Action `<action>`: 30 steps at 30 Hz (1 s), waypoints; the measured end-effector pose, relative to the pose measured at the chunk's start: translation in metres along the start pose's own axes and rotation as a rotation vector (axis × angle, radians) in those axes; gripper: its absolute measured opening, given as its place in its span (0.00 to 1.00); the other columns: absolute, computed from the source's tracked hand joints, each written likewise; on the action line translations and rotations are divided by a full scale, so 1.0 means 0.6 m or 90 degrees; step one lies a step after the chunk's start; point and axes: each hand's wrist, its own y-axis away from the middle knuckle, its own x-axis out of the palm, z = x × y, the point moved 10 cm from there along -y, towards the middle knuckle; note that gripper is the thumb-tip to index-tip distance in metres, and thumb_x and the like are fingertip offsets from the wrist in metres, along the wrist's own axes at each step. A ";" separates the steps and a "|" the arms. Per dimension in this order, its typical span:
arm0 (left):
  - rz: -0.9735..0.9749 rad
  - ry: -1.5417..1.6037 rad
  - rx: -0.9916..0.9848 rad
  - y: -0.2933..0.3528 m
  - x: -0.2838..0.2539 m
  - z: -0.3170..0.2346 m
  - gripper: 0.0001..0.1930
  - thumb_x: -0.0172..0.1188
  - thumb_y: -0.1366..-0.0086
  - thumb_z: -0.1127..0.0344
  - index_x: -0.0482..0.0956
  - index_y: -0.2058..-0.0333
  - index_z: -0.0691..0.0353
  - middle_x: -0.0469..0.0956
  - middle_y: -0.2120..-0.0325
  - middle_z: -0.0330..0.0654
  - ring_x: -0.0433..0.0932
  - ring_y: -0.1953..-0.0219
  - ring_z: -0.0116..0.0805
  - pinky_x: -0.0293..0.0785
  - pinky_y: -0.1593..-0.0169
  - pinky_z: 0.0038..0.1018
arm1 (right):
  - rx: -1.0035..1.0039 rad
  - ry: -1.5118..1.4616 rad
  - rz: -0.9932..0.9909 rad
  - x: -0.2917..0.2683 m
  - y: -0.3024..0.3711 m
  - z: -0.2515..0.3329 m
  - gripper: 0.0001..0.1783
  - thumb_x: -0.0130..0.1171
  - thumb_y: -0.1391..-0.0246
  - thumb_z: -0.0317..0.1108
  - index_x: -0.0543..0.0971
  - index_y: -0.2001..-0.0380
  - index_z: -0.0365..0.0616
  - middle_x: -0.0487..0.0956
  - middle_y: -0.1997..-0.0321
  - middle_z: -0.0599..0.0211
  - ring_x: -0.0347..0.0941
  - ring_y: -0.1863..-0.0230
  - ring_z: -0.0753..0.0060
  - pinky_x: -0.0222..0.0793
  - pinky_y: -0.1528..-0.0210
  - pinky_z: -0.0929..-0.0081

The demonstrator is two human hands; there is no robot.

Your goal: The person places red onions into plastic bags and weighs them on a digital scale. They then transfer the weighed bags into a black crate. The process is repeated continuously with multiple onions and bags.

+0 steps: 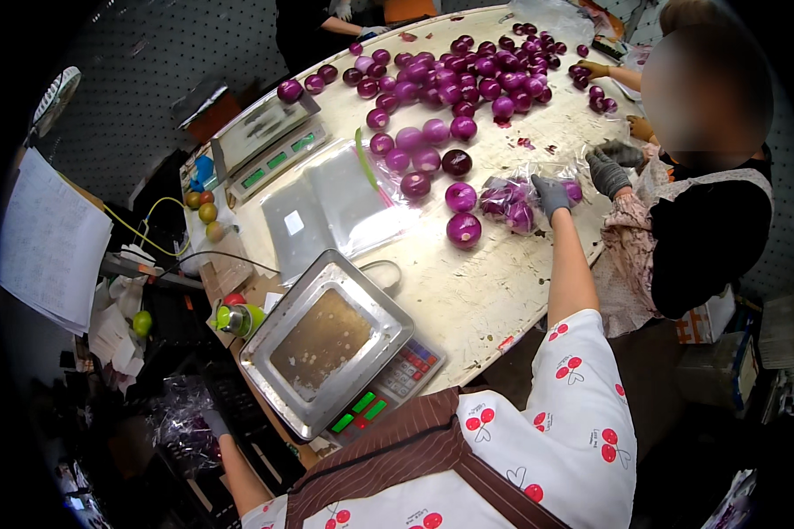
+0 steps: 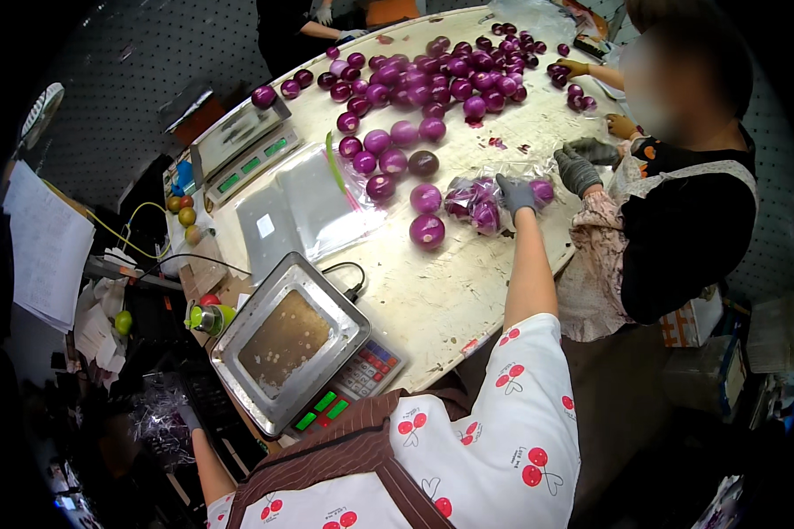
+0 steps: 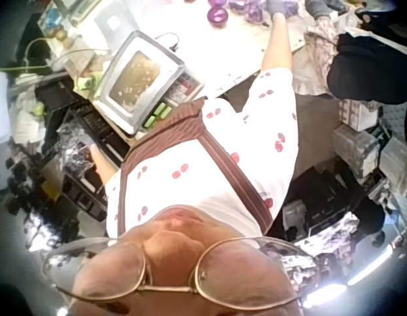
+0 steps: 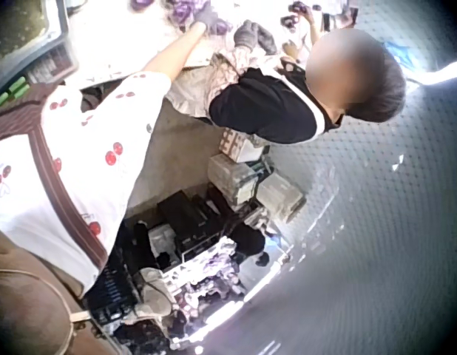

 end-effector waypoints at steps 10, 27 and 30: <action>-0.028 -0.044 0.002 0.070 0.000 -0.016 0.27 0.57 0.41 0.59 0.64 0.47 0.67 0.72 0.57 0.50 0.72 0.55 0.36 0.69 0.55 0.27 | -0.254 -0.344 0.183 0.076 0.285 0.372 0.14 0.55 0.46 0.42 0.79 0.73 0.42 0.69 0.82 0.78 0.61 0.81 0.86 0.57 0.78 0.85; -0.051 0.048 -0.039 0.173 -0.024 -0.073 0.30 0.56 0.40 0.59 0.59 0.42 0.66 0.70 0.52 0.50 0.71 0.54 0.34 0.69 0.54 0.26 | -0.382 -0.292 0.633 0.261 0.732 0.395 0.11 0.56 0.47 0.32 0.75 0.61 0.40 0.76 0.72 0.71 0.71 0.71 0.82 0.67 0.65 0.84; 0.001 0.192 -0.102 0.215 -0.039 -0.017 0.32 0.57 0.41 0.59 0.57 0.41 0.63 0.70 0.51 0.48 0.74 0.57 0.32 0.71 0.59 0.27 | -0.447 -0.354 0.474 0.169 0.656 0.385 0.12 0.51 0.43 0.35 0.74 0.62 0.37 0.77 0.72 0.69 0.73 0.69 0.79 0.67 0.61 0.83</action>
